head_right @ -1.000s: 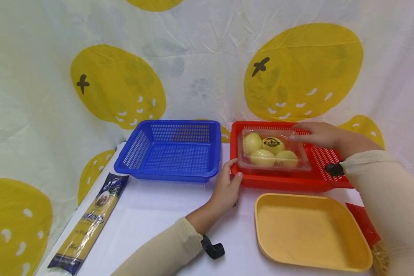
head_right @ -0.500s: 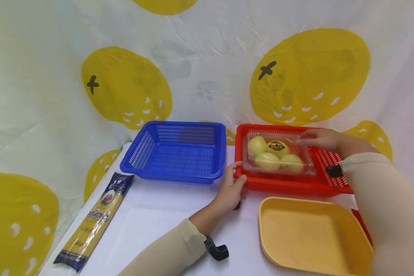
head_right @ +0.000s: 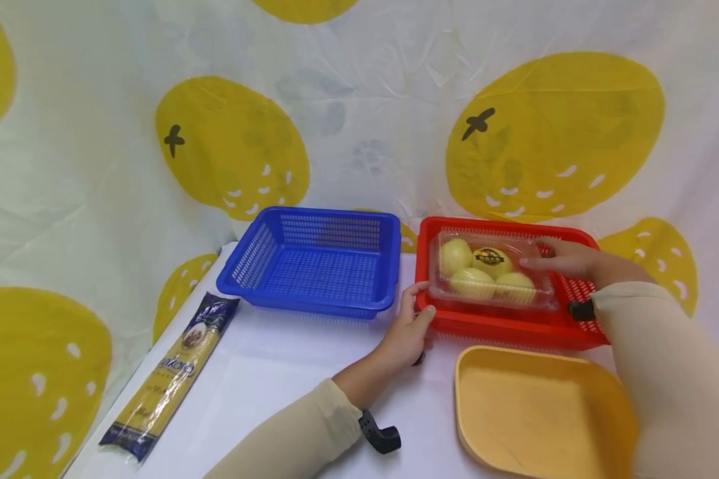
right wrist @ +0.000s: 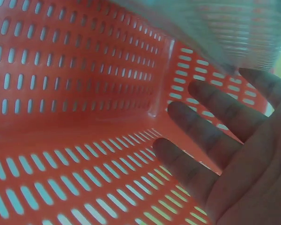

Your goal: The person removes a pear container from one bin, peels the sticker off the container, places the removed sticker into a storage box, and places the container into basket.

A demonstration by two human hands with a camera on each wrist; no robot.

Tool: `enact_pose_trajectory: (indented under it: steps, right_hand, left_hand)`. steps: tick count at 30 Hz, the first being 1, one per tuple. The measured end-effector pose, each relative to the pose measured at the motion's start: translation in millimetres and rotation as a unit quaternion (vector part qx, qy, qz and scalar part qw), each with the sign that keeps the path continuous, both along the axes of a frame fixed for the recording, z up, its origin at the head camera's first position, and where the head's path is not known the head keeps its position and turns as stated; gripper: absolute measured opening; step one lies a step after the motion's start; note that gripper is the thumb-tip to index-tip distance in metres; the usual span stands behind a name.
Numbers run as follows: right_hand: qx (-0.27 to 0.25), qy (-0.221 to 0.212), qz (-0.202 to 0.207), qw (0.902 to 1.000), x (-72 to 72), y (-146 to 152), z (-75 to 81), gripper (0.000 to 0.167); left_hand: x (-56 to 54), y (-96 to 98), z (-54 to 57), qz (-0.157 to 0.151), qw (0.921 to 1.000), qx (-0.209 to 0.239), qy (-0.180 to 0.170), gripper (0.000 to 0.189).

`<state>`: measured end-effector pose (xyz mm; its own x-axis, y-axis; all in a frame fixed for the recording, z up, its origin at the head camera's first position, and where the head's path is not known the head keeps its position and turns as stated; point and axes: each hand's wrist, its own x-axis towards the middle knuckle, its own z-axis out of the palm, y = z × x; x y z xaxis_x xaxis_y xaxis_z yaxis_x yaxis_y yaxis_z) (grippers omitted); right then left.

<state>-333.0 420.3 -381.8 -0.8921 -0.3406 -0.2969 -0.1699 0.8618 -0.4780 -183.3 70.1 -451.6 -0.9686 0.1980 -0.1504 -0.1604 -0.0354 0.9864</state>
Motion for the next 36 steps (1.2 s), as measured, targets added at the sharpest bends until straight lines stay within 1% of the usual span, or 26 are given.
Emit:
enact_pose_trajectory:
  steps: [4, 6, 9, 12, 14, 16, 19, 21, 23, 25, 27, 28, 31, 32, 36]
  right_hand:
    - [0.000, 0.006, -0.002, 1.0000, 1.3, 1.6, -4.0, 0.083]
    - [-0.007, -0.006, -0.006, 0.9999, 1.6, 0.7, -4.9, 0.085]
    - [-0.028, -0.028, -0.015, 0.9991, 5.9, 3.6, -9.8, 0.085]
    - [-0.042, -0.031, -0.013, 0.9986, 6.9, 6.5, -15.7, 0.082]
    - [-0.055, -0.036, -0.014, 0.9977, 7.3, 9.1, -20.1, 0.080]
    - [-0.067, -0.049, -0.013, 0.9965, 7.8, 11.4, -22.7, 0.081]
    - [-0.088, -0.084, -0.019, 0.9924, 6.9, 13.6, -25.2, 0.088]
    - [-0.101, -0.101, -0.015, 0.9896, 5.6, 13.3, -25.7, 0.089]
    - [-0.111, -0.103, -0.008, 0.9884, 3.4, 12.0, -27.6, 0.082]
    - [-0.123, -0.100, 0.001, 0.9874, 1.5, 11.6, -29.1, 0.071]
    - [-0.138, -0.100, 0.001, 0.9854, 0.4, 12.3, -30.3, 0.065]
    - [-0.145, -0.103, -0.003, 0.9841, -0.2, 13.0, -31.0, 0.067]
    - [-0.162, -0.119, -0.018, 0.9793, -0.3, 16.3, -31.4, 0.081]
    - [-0.166, -0.127, -0.023, 0.9777, 0.0, 17.3, -31.4, 0.083]
    - [-0.179, -0.149, -0.030, 0.9720, -3.1, 19.0, -28.6, 0.087]
  left_hand:
    - [-0.4, 0.2, -0.4, -0.005, 0.9997, -0.020, 0.011, 0.042]
    - [-1.1, -0.5, -0.7, -0.006, 0.9991, -0.037, 0.019, 0.044]
    - [-0.4, 0.8, -2.4, -0.008, 0.9978, -0.056, 0.034, 0.045]
    - [-0.9, 1.4, -4.1, -0.009, 0.9966, -0.067, 0.047, 0.046]
    - [-0.8, 1.8, -4.6, -0.011, 0.9964, -0.067, 0.050, 0.046]
    - [-0.6, 2.1, -5.6, -0.013, 0.9963, -0.066, 0.053, 0.046]
    - [0.4, 0.9, -6.2, -0.014, 0.9964, -0.064, 0.055, 0.047]
    - [0.7, 0.0, -6.6, -0.013, 0.9963, -0.063, 0.056, 0.047]
    - [0.9, -1.4, -6.4, -0.015, 0.9962, -0.063, 0.057, 0.048]
    - [0.9, -2.3, -6.4, -0.017, 0.9960, -0.063, 0.061, 0.049]
    - [0.7, -2.5, -6.6, -0.019, 0.9957, -0.067, 0.061, 0.050]
    - [0.8, -2.5, -6.6, -0.020, 0.9956, -0.066, 0.063, 0.050]
    - [0.7, -1.8, -7.3, -0.020, 0.9957, -0.064, 0.064, 0.051]
    - [0.8, -1.3, -7.7, -0.021, 0.9957, -0.065, 0.063, 0.051]
    - [0.4, -2.1, -7.2, -0.025, 0.9956, -0.068, 0.060, 0.051]
